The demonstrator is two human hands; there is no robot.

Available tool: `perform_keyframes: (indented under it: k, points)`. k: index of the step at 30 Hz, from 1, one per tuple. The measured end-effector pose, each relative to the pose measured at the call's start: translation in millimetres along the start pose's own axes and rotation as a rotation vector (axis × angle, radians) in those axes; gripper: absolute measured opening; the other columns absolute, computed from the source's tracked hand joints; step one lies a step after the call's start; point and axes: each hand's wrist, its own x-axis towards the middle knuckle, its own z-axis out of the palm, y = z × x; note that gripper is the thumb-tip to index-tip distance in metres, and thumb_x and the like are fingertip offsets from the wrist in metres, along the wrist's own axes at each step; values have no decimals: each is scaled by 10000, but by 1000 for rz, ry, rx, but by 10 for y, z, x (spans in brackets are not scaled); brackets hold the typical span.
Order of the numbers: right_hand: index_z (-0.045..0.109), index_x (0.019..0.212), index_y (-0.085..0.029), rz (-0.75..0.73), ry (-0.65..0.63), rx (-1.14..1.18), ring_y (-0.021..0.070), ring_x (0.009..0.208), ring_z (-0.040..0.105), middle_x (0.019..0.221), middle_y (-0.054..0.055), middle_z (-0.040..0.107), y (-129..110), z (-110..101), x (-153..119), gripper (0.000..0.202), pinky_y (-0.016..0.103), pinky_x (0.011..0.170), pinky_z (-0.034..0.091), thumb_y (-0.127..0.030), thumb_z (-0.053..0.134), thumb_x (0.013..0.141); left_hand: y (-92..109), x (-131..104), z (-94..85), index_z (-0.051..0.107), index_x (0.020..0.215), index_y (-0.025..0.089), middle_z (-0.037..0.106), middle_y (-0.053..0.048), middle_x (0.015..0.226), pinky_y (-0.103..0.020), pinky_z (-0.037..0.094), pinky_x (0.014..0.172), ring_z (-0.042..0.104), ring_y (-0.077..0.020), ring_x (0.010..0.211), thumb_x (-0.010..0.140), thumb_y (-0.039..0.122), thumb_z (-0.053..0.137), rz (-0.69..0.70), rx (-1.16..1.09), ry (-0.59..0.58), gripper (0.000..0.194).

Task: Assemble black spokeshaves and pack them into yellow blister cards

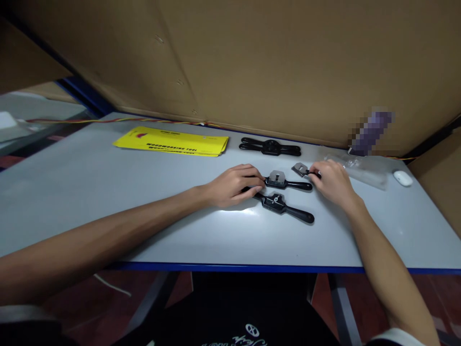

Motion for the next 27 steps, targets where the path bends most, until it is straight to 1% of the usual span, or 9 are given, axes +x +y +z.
perform_keyframes:
  k: [3, 5, 9, 12, 14, 17, 20, 24, 27]
  points:
    - [745, 902, -247, -126, 176, 191, 254, 800, 659, 896, 65, 795, -154, 65, 11, 125, 410, 781, 472, -309, 668, 979, 10, 11, -16, 757, 1020, 170, 756, -90, 1005, -388, 544, 905, 670, -229, 927, 1111, 335, 380, -12, -6, -27, 422]
    - [755, 914, -247, -178, 242, 299, 236, 774, 669, 890, 56, 800, -304, 147, 27, 130, 402, 774, 495, -319, 678, 990, 13, 16, -26, 756, 1017, 168, 757, -89, 988, -392, 541, 915, 668, -230, 919, 1114, 338, 369, -21, -7, -41, 434]
    - [776, 935, -237, -277, 188, 393, 228, 785, 692, 892, 45, 808, -540, 348, 84, 112, 411, 824, 525, -278, 686, 987, 11, 17, -34, 759, 1032, 157, 756, -95, 970, -396, 541, 921, 672, -235, 915, 1119, 346, 349, -19, -6, -35, 460]
    - [789, 1011, -245, -276, 108, 366, 250, 869, 707, 963, 53, 818, -580, 424, 126, 121, 434, 878, 533, -266, 672, 991, 14, 17, -30, 758, 1086, 155, 753, -94, 965, -394, 544, 917, 674, -236, 922, 1118, 356, 350, -19, -11, -29, 456]
    - [787, 1082, -244, -253, 114, 334, 269, 945, 710, 1046, 74, 816, -565, 413, 139, 160, 450, 917, 536, -273, 650, 1004, 16, 18, -25, 759, 1096, 162, 751, -92, 959, -394, 543, 910, 671, -234, 915, 1116, 361, 354, -21, -10, -26, 451]
    - [775, 1137, -225, -215, 175, 270, 286, 1010, 704, 1121, 112, 797, -516, 320, 127, 228, 453, 928, 538, -281, 577, 1038, 13, 16, -14, 761, 1065, 170, 751, -91, 963, -397, 541, 903, 665, -236, 913, 1114, 362, 357, -22, -2, -23, 450]
    - [778, 1105, -219, -172, 142, 121, 294, 960, 705, 1053, 121, 787, -423, 154, 79, 261, 436, 851, 522, -258, 530, 1035, 4, 6, 0, 758, 1053, 174, 758, -93, 1014, -397, 544, 912, 667, -236, 936, 1112, 351, 361, -11, -3, -23, 438]
    - [784, 1071, -215, -28, -23, -70, 276, 833, 693, 996, 114, 769, -196, -142, -14, 259, 403, 748, 481, -286, 546, 997, -5, -6, 12, 743, 1210, 169, 745, -119, 1145, -419, 554, 960, 665, -255, 1036, 1105, 359, 388, -2, 2, -2, 416]
    - [782, 1097, -225, 45, -224, -112, 286, 888, 709, 1039, 99, 779, 9, -312, -65, 257, 396, 767, 493, -326, 620, 924, -5, -4, 13, 700, 1362, 176, 698, -163, 1314, -478, 545, 1021, 645, -299, 1172, 1102, 409, 404, -17, 21, -4, 458]
